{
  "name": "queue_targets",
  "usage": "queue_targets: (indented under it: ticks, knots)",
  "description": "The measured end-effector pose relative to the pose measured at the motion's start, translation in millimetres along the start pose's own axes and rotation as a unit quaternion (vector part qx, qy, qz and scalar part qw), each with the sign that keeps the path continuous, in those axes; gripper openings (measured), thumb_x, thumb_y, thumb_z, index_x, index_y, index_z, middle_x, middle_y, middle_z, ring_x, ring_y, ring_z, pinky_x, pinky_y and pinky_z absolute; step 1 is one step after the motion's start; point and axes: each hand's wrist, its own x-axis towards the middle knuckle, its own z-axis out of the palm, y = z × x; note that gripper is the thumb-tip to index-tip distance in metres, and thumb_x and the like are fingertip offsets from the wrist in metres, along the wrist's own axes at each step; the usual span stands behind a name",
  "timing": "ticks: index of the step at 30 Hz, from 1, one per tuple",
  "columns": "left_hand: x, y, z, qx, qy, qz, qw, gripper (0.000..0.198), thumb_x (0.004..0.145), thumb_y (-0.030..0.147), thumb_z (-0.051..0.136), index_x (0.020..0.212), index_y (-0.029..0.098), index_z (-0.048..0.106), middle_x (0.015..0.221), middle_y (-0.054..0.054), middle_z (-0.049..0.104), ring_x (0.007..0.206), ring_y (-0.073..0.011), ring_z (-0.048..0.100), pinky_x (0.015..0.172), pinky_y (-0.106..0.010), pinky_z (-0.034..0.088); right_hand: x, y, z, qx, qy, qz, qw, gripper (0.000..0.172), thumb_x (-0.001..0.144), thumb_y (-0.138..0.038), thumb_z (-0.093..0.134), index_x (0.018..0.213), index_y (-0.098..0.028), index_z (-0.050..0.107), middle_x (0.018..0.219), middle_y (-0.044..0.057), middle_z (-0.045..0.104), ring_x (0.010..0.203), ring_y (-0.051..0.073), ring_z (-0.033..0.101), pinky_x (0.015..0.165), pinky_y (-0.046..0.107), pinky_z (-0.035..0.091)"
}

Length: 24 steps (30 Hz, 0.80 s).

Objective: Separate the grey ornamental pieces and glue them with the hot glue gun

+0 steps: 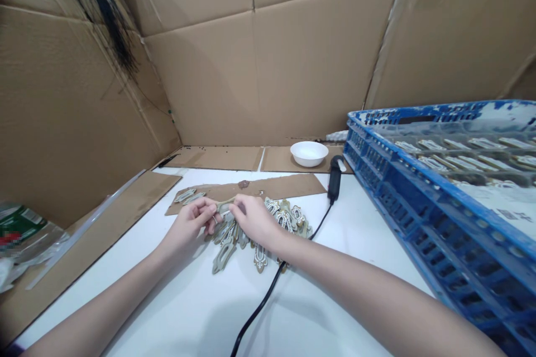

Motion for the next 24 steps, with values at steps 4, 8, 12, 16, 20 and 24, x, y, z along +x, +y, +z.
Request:
queue_targets:
  ticks: [4, 8, 12, 16, 20, 24]
  knots:
    - [-2, 0, 1.9, 0.011, -0.006, 0.019, 1.0, 0.02, 0.08, 0.033, 0.047, 0.085, 0.014, 0.051, 0.065, 0.0, 0.057, 0.046, -0.0059, 0.043, 0.044, -0.018, 0.033, 0, 0, 0, -0.029, 0.01, 0.019, 0.999, 0.022, 0.078, -0.025, 0.042, 0.058, -0.018, 0.041, 0.053, -0.003, 0.047, 0.051, 0.01, 0.041, 0.05, 0.02, 0.028]
    - [-4, 0, 3.7, 0.03, -0.017, 0.041, 0.999, 0.02, 0.081, 0.033, 0.046, 0.087, 0.015, 0.052, 0.065, 0.0, 0.056, 0.048, -0.0065, 0.044, 0.046, -0.019, 0.034, 1, -2, 0, -0.055, 0.026, 0.047, 0.997, 0.024, 0.077, -0.028, 0.044, 0.056, -0.018, 0.039, 0.051, -0.003, 0.044, 0.049, 0.009, 0.04, 0.048, 0.021, 0.025]
    - [-6, 1, 4.0, 0.036, -0.013, 0.05, 0.998, 0.02, 0.081, 0.034, 0.046, 0.089, 0.015, 0.052, 0.065, 0.001, 0.056, 0.049, -0.0067, 0.045, 0.047, -0.018, 0.035, 1, -3, -1, -0.063, 0.042, 0.055, 0.996, 0.027, 0.076, -0.03, 0.047, 0.055, -0.018, 0.036, 0.05, -0.004, 0.042, 0.048, 0.009, 0.037, 0.047, 0.021, 0.024]
    - [-6, 2, 5.3, 0.035, -0.006, 0.056, 0.998, 0.02, 0.081, 0.033, 0.046, 0.089, 0.016, 0.052, 0.065, 0.001, 0.057, 0.049, -0.0069, 0.047, 0.047, -0.019, 0.036, 2, -3, -1, -0.041, 0.053, 0.057, 0.996, 0.029, 0.075, -0.032, 0.048, 0.054, -0.018, 0.034, 0.049, -0.005, 0.039, 0.048, 0.009, 0.035, 0.047, 0.021, 0.023]
    - [1, -1, 1.2, 0.035, 0.049, 0.029, 0.998, 0.02, 0.078, 0.035, 0.048, 0.08, 0.015, 0.05, 0.065, 0.0, 0.059, 0.047, -0.0078, 0.05, 0.048, -0.02, 0.038, 4, -3, -1, 0.047, 0.031, 0.06, 0.997, 0.029, 0.075, -0.034, 0.048, 0.054, -0.018, 0.036, 0.05, -0.005, 0.037, 0.049, 0.008, 0.036, 0.048, 0.02, 0.027]
    - [14, -13, -16.0, 0.053, 0.118, 0.0, 0.992, 0.023, 0.074, 0.037, 0.049, 0.074, 0.014, 0.048, 0.063, -0.003, 0.06, 0.046, -0.0087, 0.051, 0.047, -0.021, 0.039, 5, -3, -1, 0.127, -0.011, 0.098, 0.987, 0.023, 0.077, -0.031, 0.044, 0.06, -0.017, 0.045, 0.048, -0.006, 0.038, 0.044, 0.008, 0.036, 0.047, 0.02, 0.028]
